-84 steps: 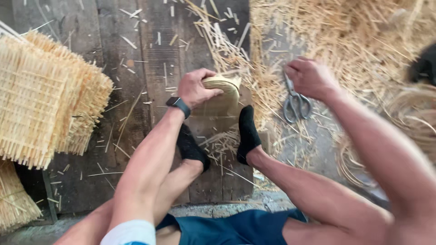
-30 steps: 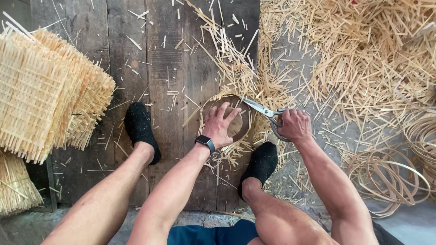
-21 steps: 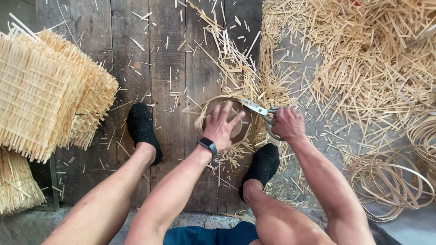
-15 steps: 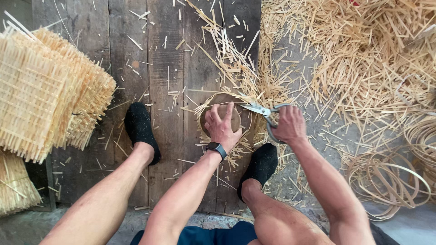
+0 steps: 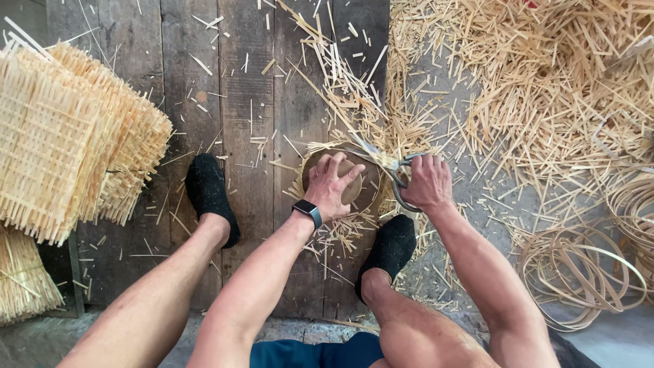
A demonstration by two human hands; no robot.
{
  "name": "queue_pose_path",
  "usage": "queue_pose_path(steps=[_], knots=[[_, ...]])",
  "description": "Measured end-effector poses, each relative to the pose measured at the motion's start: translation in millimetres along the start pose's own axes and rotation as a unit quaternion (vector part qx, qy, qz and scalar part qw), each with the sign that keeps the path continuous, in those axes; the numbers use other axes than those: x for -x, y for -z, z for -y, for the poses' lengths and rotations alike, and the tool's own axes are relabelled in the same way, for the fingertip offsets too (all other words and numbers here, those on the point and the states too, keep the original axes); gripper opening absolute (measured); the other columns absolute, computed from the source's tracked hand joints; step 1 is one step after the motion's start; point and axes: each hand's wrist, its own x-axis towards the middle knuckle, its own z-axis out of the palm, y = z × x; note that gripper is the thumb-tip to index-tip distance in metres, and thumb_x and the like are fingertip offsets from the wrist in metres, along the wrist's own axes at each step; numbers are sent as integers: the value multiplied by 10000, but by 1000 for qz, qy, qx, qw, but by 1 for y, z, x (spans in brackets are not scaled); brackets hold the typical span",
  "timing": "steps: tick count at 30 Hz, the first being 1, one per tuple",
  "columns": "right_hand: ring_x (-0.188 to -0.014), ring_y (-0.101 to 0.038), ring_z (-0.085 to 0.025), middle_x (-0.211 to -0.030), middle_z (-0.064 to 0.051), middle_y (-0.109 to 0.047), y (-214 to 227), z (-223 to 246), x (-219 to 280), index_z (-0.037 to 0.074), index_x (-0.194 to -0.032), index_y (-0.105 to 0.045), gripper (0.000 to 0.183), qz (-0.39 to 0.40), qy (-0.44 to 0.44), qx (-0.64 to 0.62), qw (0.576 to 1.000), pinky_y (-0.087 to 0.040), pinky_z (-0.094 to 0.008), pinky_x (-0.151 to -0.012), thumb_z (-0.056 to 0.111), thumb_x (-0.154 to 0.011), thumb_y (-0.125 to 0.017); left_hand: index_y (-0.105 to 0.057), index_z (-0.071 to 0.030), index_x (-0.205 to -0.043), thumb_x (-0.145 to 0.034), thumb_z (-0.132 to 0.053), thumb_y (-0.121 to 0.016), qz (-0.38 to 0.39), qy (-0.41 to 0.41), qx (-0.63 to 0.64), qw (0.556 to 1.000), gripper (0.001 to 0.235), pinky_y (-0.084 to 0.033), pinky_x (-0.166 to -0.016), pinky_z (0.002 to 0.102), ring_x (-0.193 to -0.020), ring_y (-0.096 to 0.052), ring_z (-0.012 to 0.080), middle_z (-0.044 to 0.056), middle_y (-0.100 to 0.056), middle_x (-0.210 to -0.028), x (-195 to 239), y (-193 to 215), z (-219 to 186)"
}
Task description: The person places a circular wooden template on a woven bamboo mat and uses shears to cut the mat into a circular shape. The finished circles are stacked nearby.
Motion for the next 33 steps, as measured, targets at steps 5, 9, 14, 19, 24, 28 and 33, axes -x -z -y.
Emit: queue_pose_path(steps=[5,9,14,19,24,28,33], knots=[[-967,-664,-295,-1067,-191,-670,14,-8,-2,28,-1107,-649,374,135,-55,-37,989,-556,-485,-803,377,-990,-582,-344,-170,-1497,-436,-349,-1003,-155,180,133,962,1262,-290,-1050,664,-1359,-239,477,218,-222,-1450,3,-14,-18],[-840,-653,-317,-920,-222,-661,19,1,-2,-53,-989,-649,643,41,0,36,999,-570,-441,-720,537,-741,-715,-354,-231,-1567,-556,-271,-924,-152,175,79,969,1161,-367,-1089,627,-1391,-303,469,159,-277,-1520,4,-25,-28],[-983,-653,-305,-1117,-218,-653,22,0,-5,-10,-1190,-645,468,175,-65,-9,982,-574,-451,-795,414,-1003,-577,-405,-271,-1546,-559,-228,-904,-93,116,28,988,1107,-362,-1109,611,-1399,-337,429,122,-320,-1530,4,-15,-23],[-858,-640,-272,-956,-187,-644,21,-6,-4,-33,-1085,-663,538,122,-27,36,991,-573,-412,-745,458,-865,-637,-477,-311,-1453,-577,-302,-931,-109,208,119,965,986,-357,-1067,621,-1364,-306,458,168,-282,-1504,0,-11,-32],[-863,-660,-279,-938,-179,-658,21,6,-3,-18,-1035,-667,560,54,-21,53,997,-590,-407,-751,490,-800,-644,-522,-334,-1449,-568,-278,-923,-79,140,66,985,969,-352,-1092,621,-1386,-305,453,139,-304,-1527,-1,-11,-32],[-997,-665,-250,-1102,-153,-668,30,-3,2,44,-1210,-668,405,218,-96,-2,971,-581,-416,-862,377,-1027,-527,-458,-307,-1466,-525,-332,-964,-117,216,112,963,1069,-330,-1072,646,-1386,-280,461,167,-276,-1503,-1,-15,-34],[-941,-648,-347,-1010,-237,-646,9,-6,2,-71,-1111,-647,784,58,-2,58,997,-570,-477,-811,593,-710,-757,-435,-351,-1508,-548,-298,-918,-114,188,128,967,1076,-370,-1088,618,-1412,-318,430,154,-308,-1529,-1,-21,-36]])
